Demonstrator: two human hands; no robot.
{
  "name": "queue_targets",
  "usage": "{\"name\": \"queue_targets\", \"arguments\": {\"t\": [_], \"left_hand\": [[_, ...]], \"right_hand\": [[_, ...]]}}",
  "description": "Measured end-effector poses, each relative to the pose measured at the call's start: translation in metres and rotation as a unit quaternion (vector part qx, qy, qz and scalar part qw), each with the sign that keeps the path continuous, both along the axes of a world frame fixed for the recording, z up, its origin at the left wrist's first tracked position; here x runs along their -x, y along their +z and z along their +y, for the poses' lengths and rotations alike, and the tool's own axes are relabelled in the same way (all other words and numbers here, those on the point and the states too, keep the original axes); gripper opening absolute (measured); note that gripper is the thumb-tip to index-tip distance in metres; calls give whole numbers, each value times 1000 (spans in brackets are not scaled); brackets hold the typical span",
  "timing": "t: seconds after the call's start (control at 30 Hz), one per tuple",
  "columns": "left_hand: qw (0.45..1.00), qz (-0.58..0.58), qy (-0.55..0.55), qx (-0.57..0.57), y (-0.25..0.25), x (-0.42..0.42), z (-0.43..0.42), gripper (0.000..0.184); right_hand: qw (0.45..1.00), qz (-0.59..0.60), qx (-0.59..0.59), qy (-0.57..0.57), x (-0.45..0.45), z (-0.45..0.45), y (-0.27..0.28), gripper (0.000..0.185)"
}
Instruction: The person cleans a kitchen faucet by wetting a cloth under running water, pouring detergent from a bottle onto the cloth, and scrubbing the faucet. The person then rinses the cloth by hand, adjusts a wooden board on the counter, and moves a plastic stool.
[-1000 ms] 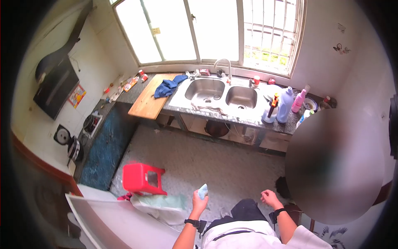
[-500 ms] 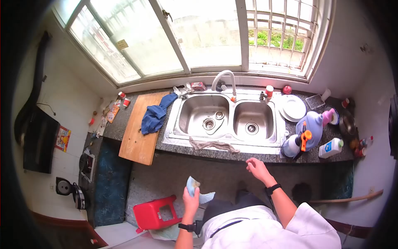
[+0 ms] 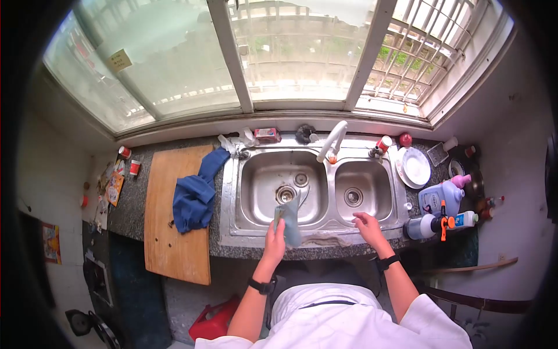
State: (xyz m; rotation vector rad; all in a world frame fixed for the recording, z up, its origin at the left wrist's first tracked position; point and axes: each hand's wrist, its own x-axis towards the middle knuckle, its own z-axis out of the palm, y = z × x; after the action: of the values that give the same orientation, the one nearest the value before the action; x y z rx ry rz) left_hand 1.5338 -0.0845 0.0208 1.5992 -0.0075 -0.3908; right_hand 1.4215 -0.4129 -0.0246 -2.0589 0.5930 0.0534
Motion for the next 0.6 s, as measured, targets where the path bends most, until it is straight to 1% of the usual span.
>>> {"name": "queue_targets", "arguments": {"t": [0.03,0.07,0.1,0.13,0.2,0.23,0.27,0.3,0.33,0.4,0.43,0.5,0.53,0.6], "left_hand": [[997,55,-9,48,-12,-22,-6,52],[989,113,-20,93,-28,-41,-11,53],[979,166,-41,109,-45,-59,-16,53],[978,171,-46,110,-63,-77,-26,53],[941,237,-76,231,-93,-104,-51,52],[922,277,-88,257,-100,-116,-63,53],[920,284,-85,257,-103,-126,-73,53],[901,325,-81,275,-102,-136,-82,51],[881,365,-78,291,-101,-143,-91,50],[879,364,-80,298,-106,-154,-111,49],[877,360,-83,306,-109,-156,-119,48],[869,378,-92,304,-114,-157,-126,48],[870,377,-90,304,-114,-162,-131,47],[871,379,-81,301,-108,-171,-139,47]], "right_hand": [[998,-38,42,2,-15,2,1,38],[999,-30,41,-6,-31,6,-2,38],[995,-85,44,-22,-50,7,-8,38],[988,-142,48,-36,-73,6,-14,38],[980,-184,13,-70,-121,0,-36,40],[982,-176,13,-72,-141,-1,-38,40],[984,-140,40,-103,-161,-2,-38,41],[983,-104,66,-133,-180,-3,-40,41],[984,-98,63,-133,-195,-6,-42,41],[977,-115,121,-130,-221,-12,-50,37],[978,-108,116,-136,-232,-15,-51,37],[967,-60,191,-157,-234,-11,-53,29],[968,-55,186,-157,-236,-11,-55,29],[963,-110,87,-230,-242,-11,-55,23]]}}
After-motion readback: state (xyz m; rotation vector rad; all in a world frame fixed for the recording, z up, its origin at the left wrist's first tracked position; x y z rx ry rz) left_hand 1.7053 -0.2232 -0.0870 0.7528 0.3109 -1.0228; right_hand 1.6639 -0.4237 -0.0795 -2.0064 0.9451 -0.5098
